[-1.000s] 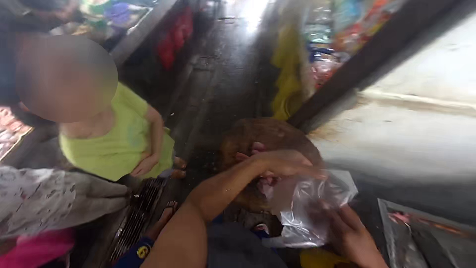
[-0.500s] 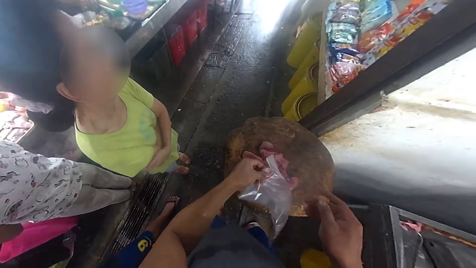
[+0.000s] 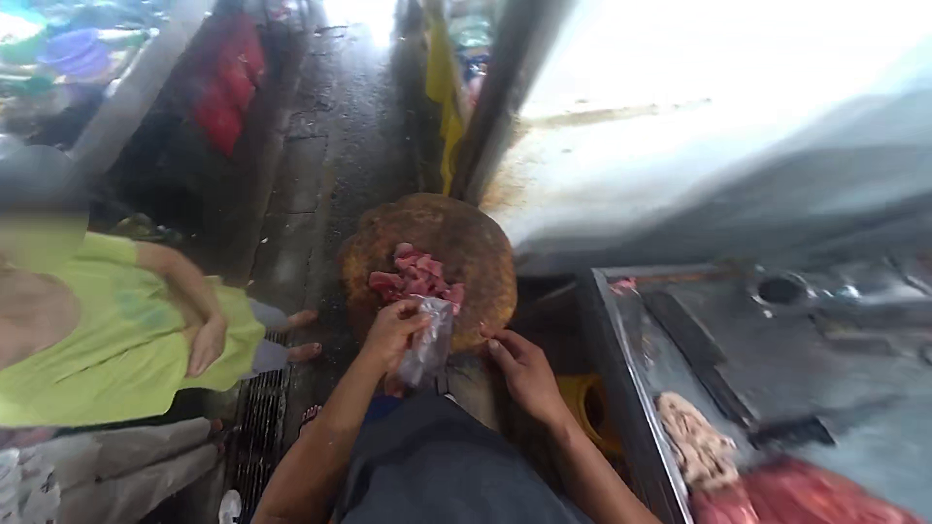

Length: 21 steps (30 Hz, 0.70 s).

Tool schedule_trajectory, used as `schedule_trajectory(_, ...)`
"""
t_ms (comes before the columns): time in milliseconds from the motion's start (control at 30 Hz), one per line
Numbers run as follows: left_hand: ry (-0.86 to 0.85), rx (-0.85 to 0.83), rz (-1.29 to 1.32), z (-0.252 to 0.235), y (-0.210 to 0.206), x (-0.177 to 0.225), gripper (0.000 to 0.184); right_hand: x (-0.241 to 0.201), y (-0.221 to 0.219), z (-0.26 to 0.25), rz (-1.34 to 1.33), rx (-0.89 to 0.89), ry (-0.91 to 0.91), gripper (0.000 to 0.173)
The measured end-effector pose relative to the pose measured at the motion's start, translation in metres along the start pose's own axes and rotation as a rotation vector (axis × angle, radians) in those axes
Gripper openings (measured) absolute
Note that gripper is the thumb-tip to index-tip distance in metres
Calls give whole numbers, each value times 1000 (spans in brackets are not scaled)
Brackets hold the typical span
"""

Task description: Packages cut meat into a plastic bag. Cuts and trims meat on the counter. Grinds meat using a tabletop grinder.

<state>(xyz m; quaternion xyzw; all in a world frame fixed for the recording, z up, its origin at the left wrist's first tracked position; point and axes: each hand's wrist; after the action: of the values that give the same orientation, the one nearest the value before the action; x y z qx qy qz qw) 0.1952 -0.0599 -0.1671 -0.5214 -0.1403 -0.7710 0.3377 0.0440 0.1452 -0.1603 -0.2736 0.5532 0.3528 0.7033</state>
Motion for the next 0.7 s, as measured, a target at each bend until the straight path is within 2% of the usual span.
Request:
schedule_trajectory(100, -63, -43, -144, -10, -16, -4, 33, 16, 21, 14, -78, 58, -64, 28)
schedule_trajectory(267, -130, -59, -452, -7, -59, -12, 22, 36, 41, 29, -108, 51, -105, 31)
schedule_trajectory(367, -151, -164, -534, 3, -86, -22, 30, 32, 44, 26, -108, -17, -128, 36)
schedule_trajectory(467, -109, -232, -599, 16, -114, -36, 44, 26, 43, 21, -75, -164, -289, 49)
schedule_trajectory(533, -111, -273, -666, 21, -123, -44, 51, 30, 38, 16, -142, -157, -367, 40)
schedule_trajectory(567, -99, -311, -634, 22, -122, -47, 55, 34, 36, 15, -219, -143, -384, 32)
schedule_trajectory(633, -109, -400, -378, 24, -113, -51, 63, 40, 36, 15, -408, -132, -376, 21)
schedule_trajectory(700, -127, -378, -130, 23, -98, -48, 66, 47, 38, 12, -637, -124, -304, 17)
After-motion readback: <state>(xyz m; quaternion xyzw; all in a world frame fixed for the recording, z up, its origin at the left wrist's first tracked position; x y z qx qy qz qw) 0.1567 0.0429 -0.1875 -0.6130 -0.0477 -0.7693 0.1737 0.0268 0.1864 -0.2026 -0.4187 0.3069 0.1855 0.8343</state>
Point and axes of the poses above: each hand's wrist, its own z-axis away from the middle knuckle, its own y-axis out of the back of the hand, x = y × z, and after that the axes turned 8 degrees about -z, right-handed
